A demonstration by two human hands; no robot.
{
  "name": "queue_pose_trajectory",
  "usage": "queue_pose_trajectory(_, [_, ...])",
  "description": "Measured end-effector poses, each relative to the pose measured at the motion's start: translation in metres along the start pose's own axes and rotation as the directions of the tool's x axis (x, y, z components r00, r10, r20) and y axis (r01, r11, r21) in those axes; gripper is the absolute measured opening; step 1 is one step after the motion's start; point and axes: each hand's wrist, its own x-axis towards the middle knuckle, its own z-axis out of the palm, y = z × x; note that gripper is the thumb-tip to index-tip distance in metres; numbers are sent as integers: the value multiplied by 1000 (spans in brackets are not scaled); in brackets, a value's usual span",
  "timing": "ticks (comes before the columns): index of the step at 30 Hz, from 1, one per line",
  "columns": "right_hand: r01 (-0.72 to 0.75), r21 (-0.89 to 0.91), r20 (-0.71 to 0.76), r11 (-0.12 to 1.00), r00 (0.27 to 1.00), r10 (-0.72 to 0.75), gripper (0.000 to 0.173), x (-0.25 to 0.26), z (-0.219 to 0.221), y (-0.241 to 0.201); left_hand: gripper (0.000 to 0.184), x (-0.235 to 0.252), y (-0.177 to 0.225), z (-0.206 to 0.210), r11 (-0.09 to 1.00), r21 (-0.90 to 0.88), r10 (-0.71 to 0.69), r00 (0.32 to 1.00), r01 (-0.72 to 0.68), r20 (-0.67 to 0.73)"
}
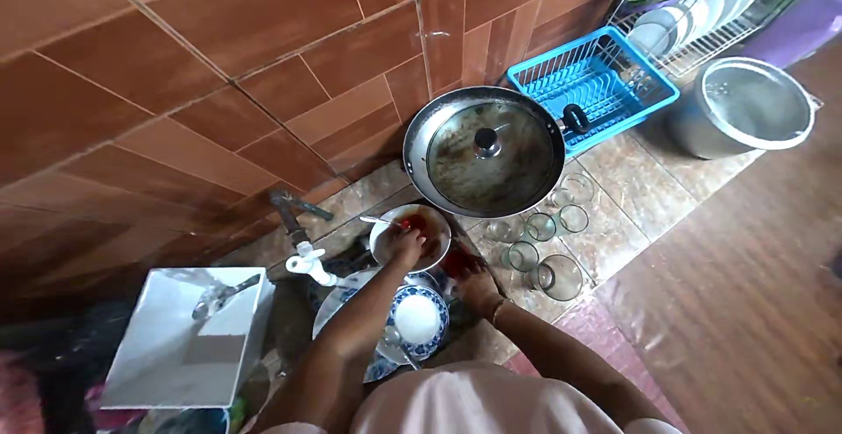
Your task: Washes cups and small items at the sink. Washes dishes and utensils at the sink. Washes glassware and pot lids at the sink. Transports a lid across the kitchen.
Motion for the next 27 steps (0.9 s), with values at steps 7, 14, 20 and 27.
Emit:
queue_pose_trajectory(7, [-44,55,-5,998,999,44,41,4,-9,-2,29,-87,-59,-3,952,-166,167,892,-256,-420])
queue_pose_trajectory(14, [193,-167,-77,967,975,-208,41,-19,-22,10,24,-154,-103,3,859,-404,-32,755,-314,-655])
queue_pose_trajectory(20, [279,-289,-178,916,924,-338,32,-48,-46,0,26,-160,-111,-8,624,-687,-187,782,-373,-594])
queue_pose_trajectory(27, [543,-339,-173,768,767,-618,44,-48,-70,-84,39,-177,-113,-18,-126,-969,-448,884,-213,-136])
